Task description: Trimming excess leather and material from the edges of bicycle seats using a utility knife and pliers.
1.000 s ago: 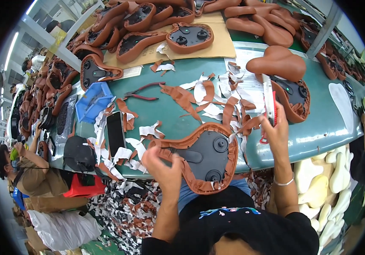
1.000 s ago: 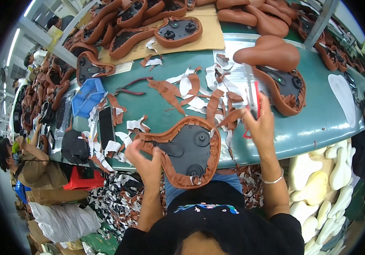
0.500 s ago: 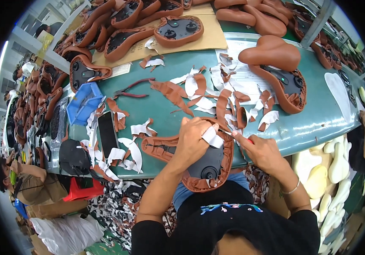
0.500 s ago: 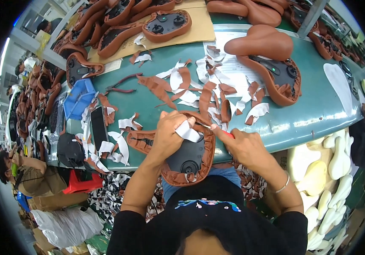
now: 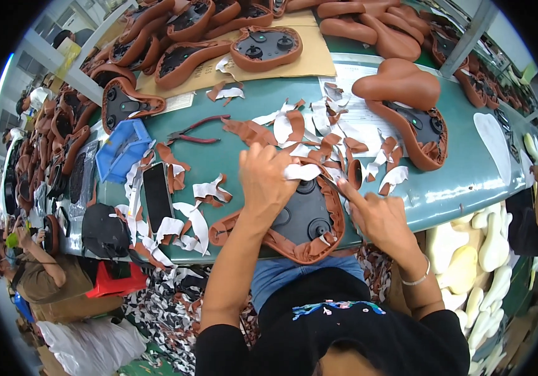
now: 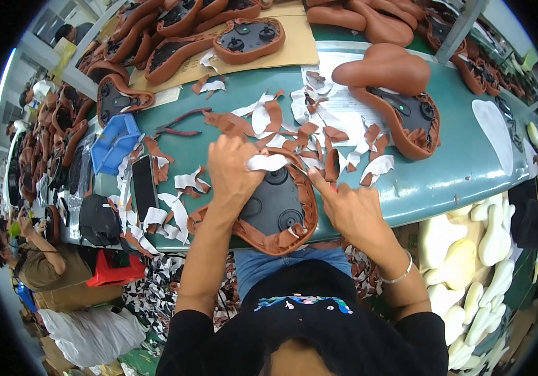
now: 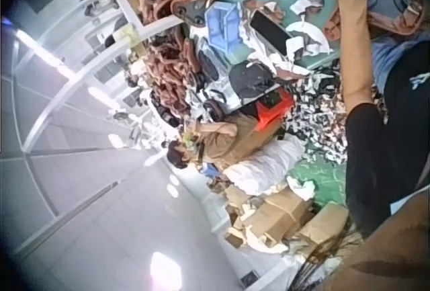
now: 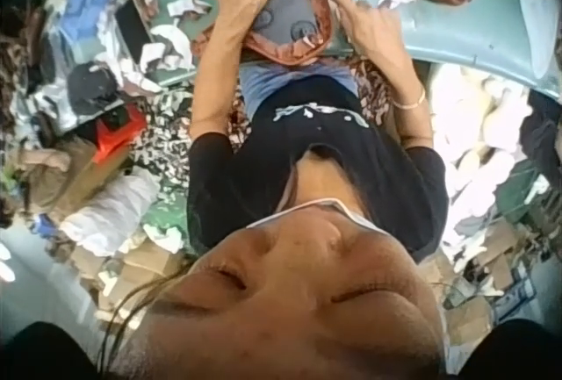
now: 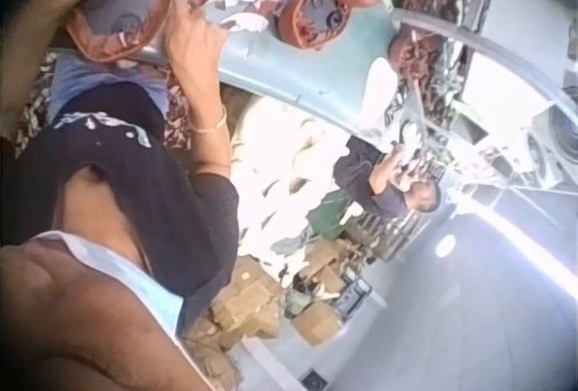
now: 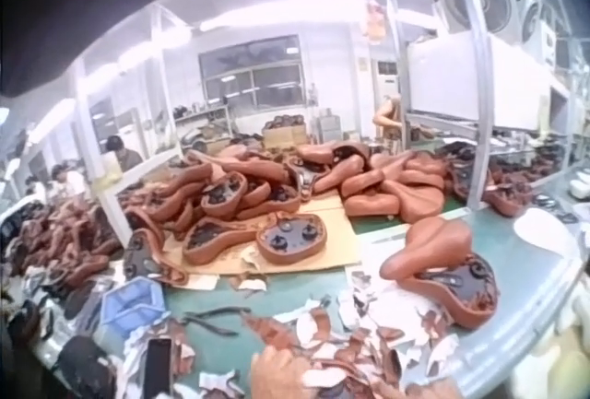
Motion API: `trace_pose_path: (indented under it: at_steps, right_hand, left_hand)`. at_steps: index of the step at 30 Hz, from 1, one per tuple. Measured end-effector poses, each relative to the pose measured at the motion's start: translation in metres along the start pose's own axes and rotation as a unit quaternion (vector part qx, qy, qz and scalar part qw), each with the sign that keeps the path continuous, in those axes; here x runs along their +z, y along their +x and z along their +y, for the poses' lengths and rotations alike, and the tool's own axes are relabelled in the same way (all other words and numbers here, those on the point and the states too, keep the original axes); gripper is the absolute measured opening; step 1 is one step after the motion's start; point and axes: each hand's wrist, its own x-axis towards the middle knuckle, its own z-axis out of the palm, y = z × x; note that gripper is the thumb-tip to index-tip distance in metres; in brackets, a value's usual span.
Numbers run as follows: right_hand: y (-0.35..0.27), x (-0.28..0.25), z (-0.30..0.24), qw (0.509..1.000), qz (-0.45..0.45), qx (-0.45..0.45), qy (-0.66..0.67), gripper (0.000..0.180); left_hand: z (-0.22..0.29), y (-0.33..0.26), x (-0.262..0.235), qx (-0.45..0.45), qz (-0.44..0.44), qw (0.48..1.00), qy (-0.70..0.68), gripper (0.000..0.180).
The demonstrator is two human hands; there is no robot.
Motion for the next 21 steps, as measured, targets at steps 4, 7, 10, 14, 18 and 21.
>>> trace_pose_path:
  at_steps: [4, 7, 10, 14, 18, 21]
  right_hand:
    - [-0.033, -0.010, -0.014, 0.998, -0.050, -0.004, -0.039, 0.044]
    - [-0.015, -0.020, 0.008, 0.998, -0.067, -0.002, -0.021, 0.043]
    - [0.039, -0.022, 0.052, 0.985, -0.047, -0.153, -0.061, 0.041]
    - [0.061, -0.021, 0.062, 0.947, -0.065, -0.303, -0.085, 0.044]
    - [0.031, -0.031, 0.053, 0.954, -0.141, -0.218, -0.149, 0.051]
    - [-0.021, -0.040, 0.033, 0.959, -0.162, -0.169, -0.159, 0.051]
  left_hand:
    - [-0.029, -0.008, 0.011, -0.212, 0.191, 0.921, -0.266, 0.017]
    - [-0.018, -0.007, -0.005, -0.415, 0.178, 0.617, -0.645, 0.024]
    - [0.012, -0.042, -0.018, -0.448, 0.199, 0.577, -0.654, 0.035]
    - [0.027, -0.080, -0.048, -0.427, 0.084, 0.637, -0.636, 0.034]
    - [-0.005, -0.068, -0.090, -0.157, 0.185, 0.765, -0.596, 0.033]
    - [-0.058, -0.072, -0.172, -0.032, 0.417, 0.441, -0.794, 0.028]
